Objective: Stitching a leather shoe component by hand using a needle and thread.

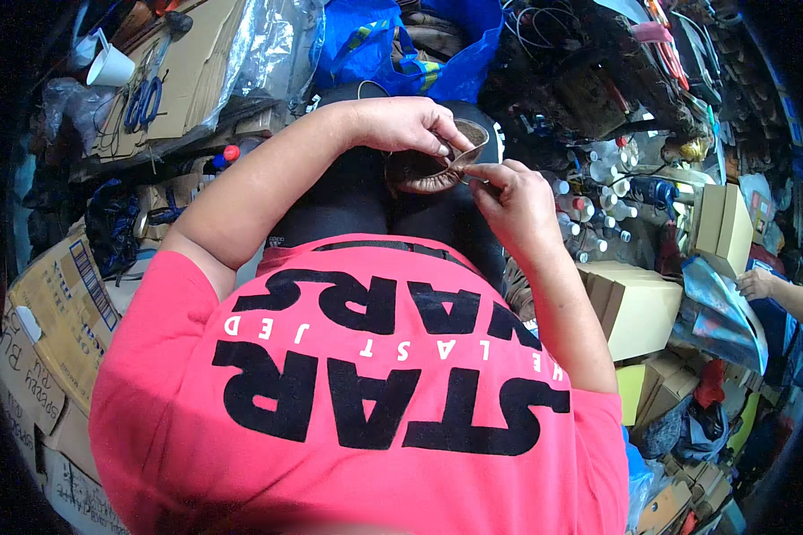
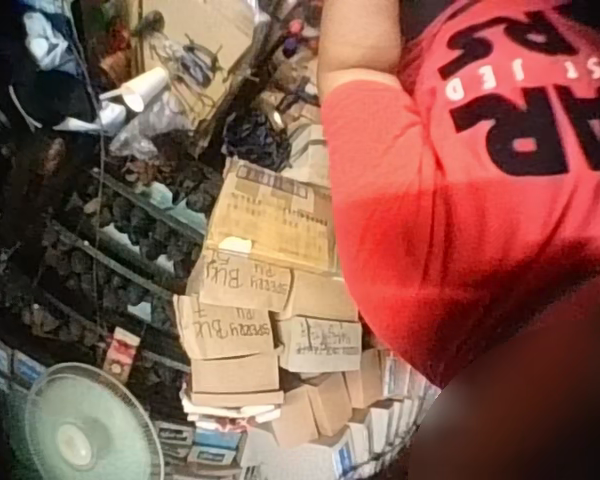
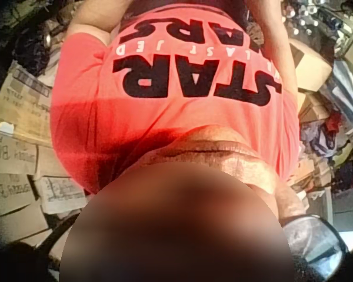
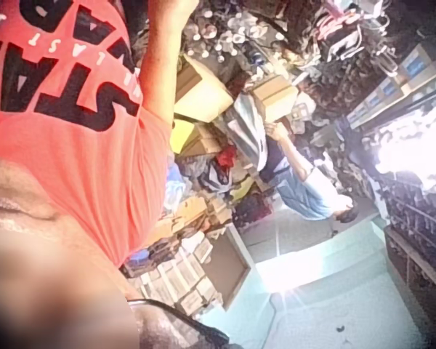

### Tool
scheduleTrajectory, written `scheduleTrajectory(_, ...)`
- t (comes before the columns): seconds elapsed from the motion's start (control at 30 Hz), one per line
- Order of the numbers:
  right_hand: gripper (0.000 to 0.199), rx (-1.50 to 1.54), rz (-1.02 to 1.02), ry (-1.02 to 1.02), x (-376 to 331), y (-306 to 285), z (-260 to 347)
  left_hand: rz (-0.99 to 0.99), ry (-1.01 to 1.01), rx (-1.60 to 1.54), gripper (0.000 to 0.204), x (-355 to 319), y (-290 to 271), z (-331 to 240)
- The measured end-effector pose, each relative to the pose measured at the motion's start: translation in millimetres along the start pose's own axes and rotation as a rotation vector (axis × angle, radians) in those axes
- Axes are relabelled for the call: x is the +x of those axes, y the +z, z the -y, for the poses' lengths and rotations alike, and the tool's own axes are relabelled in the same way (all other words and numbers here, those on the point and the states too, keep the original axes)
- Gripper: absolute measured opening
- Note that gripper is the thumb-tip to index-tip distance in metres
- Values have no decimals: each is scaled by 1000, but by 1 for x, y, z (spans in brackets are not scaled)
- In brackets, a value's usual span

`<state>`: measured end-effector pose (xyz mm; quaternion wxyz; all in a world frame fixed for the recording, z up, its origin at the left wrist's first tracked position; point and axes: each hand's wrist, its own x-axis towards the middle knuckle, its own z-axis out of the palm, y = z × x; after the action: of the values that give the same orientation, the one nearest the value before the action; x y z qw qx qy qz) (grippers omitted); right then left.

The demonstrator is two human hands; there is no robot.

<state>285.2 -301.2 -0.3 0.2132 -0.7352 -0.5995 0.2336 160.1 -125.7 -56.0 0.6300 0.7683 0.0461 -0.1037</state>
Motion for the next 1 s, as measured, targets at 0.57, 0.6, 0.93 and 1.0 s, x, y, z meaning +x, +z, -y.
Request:
scheduleTrajectory(0.57,17,747,316,216,15,12,-67,94,56,-79,30,21,-3,11)
scheduleTrajectory(0.6,17,747,318,214,15,13,-69,92,55,-79,30,21,-3,11)
scheduleTrajectory(0.93,16,948,288,342,13,23,-69,52,57,-87,32,19,-4,13)
scheduleTrajectory(1.0,15,961,262,367,12,28,-59,56,46,-113,33,19,-4,11)
